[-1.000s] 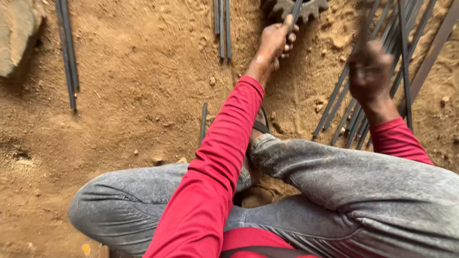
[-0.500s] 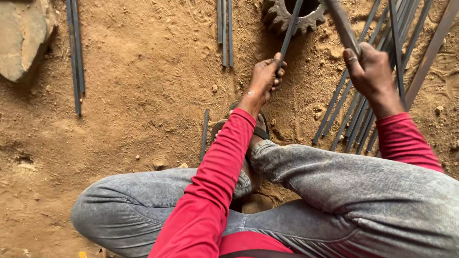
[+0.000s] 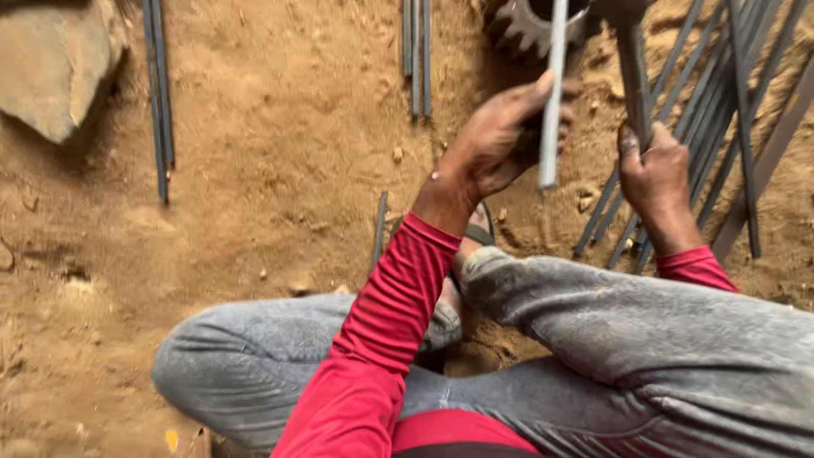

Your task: The person holds metal rods and uses a hammer to bend or position them against a gear-like jig on the ground.

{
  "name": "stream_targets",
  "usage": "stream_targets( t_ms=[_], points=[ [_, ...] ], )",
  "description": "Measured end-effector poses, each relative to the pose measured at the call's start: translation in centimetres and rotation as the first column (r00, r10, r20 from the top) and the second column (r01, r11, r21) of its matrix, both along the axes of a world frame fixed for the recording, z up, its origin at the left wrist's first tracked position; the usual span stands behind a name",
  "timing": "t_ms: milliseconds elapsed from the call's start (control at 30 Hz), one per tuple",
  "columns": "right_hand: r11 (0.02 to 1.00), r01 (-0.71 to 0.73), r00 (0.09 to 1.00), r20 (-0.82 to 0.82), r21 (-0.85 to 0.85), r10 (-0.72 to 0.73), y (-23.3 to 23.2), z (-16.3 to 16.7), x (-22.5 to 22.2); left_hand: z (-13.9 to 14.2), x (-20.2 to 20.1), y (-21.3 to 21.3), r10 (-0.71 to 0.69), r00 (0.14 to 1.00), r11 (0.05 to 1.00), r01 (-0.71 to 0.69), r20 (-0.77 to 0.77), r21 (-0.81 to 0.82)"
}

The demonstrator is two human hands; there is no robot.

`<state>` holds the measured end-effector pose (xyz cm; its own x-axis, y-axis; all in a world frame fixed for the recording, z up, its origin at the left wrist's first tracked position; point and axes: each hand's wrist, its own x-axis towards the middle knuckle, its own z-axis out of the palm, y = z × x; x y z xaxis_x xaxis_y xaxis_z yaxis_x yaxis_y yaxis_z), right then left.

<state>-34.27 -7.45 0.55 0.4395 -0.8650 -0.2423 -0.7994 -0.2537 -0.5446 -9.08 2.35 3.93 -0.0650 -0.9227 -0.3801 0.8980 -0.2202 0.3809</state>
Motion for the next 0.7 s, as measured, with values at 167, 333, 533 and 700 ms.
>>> stream_targets(
  t_ms=[167, 333, 533, 700],
  points=[
    [0.996, 0.053, 0.998, -0.033, 0.075, -0.05, 0.4, -0.6, -0.2, 3.2, -0.2, -0.4, 0.153, 0.979, 0.971, -0.174, -0.132, -0.162],
    [1.0, -0.027, 0.998, 0.061, 0.003, 0.027, 0.6, -2.1, -1.2, 3.3, -0.1, 0.2, 0.13, 0.977, 0.927, -0.179, -0.168, -0.328],
    [0.996, -0.08, 0.992, 0.092, -0.049, 0.084, 0.2, -2.7, -1.9, 4.2, 0.1, 0.4, 0.116, 0.964, 0.924, -0.193, -0.24, -0.33],
    [0.995, -0.098, 0.989, 0.115, -0.003, 0.098, 0.2, -3.4, -2.3, 4.6, 0.5, 0.6, 0.087, 0.967, 0.927, -0.167, -0.241, -0.335]
  ],
)
